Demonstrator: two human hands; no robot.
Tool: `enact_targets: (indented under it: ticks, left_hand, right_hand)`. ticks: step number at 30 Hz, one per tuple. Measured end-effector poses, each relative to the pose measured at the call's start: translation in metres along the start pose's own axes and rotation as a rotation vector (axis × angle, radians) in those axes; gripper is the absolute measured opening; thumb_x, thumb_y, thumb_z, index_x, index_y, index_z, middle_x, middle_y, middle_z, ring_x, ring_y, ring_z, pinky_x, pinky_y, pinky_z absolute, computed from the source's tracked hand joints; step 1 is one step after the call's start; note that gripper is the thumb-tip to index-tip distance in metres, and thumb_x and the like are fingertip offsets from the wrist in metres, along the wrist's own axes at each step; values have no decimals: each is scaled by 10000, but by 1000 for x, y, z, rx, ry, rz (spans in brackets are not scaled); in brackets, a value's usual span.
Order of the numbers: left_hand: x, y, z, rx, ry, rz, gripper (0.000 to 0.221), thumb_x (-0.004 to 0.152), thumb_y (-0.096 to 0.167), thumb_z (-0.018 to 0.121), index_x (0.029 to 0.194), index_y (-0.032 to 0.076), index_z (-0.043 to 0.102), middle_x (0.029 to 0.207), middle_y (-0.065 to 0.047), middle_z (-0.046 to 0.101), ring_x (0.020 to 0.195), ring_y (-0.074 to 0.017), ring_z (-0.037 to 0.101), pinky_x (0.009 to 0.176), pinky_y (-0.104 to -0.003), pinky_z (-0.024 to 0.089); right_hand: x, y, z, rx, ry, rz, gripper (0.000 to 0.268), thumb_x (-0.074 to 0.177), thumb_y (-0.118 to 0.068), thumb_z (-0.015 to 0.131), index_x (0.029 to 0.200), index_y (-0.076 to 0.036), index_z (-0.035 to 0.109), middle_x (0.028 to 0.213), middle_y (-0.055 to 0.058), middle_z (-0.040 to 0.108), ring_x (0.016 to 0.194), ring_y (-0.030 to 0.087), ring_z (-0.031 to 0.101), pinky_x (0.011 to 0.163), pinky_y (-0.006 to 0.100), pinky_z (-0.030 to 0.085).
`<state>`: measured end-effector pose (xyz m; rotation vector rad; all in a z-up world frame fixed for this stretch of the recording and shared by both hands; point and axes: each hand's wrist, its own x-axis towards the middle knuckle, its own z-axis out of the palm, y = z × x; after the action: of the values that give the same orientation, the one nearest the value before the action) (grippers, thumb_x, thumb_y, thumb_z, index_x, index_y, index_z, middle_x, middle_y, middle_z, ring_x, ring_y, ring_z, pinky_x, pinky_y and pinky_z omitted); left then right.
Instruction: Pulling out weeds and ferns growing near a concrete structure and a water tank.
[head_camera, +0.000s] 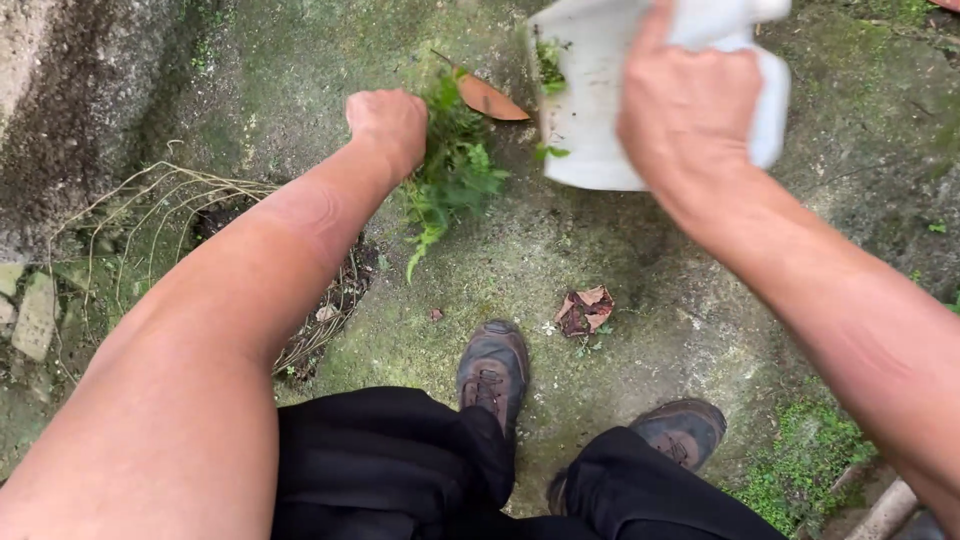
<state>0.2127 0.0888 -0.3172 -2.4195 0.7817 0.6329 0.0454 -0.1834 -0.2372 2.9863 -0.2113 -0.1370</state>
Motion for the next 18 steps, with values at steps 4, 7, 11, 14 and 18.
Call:
enact_targets:
  ticks: [4, 7, 11, 14, 18]
  left_hand:
    - [-4, 22, 2, 106, -181, 57, 225, 993, 212, 616, 1137, 85, 734, 1031, -86, 744, 948, -244, 736, 735, -424, 594]
    - [-6, 48, 2, -194, 51, 304, 395, 985, 285, 644, 1277, 33, 561, 1114, -177, 683, 968, -346, 712, 780, -496, 580]
    - [0, 74, 20, -166, -132, 486, 705, 827, 389, 795, 1330, 61, 427, 1274, -210, 539, 1035, -389, 654, 838, -491, 580]
    - [20, 76, 50, -123, -52, 595, 655, 782, 244, 835, 1300, 41, 489, 1224, -212, 598, 1028, -395, 672, 852, -482, 587]
    - [52, 75, 83, -12, -33, 662, 185, 911, 51, 708, 1094, 70, 733, 1087, -163, 748, 1018, -339, 732, 923, -438, 614]
  right_hand:
    - [-42, 45, -6, -95, -89, 169, 792, 884, -99, 624, 1537, 225, 312, 590, 151, 667, 373, 245, 608, 310, 404, 445]
    - [-79, 75, 10, -85, -181, 302, 806, 927, -144, 596, 1591, 187, 281, 574, 153, 651, 339, 249, 608, 264, 373, 421]
    - [-121, 87, 13, -100, -375, 370, 847, 934, -206, 585, 1611, 186, 260, 546, 140, 665, 362, 257, 626, 350, 398, 435]
    - [-140, 93, 21, -118, -444, 377, 896, 920, -264, 605, 1612, 192, 266, 534, 143, 674, 376, 261, 626, 418, 419, 456]
    - [-153, 95, 27, -95, -478, 394, 938, 919, -301, 608, 1639, 189, 257, 541, 143, 658, 379, 260, 605, 446, 444, 453]
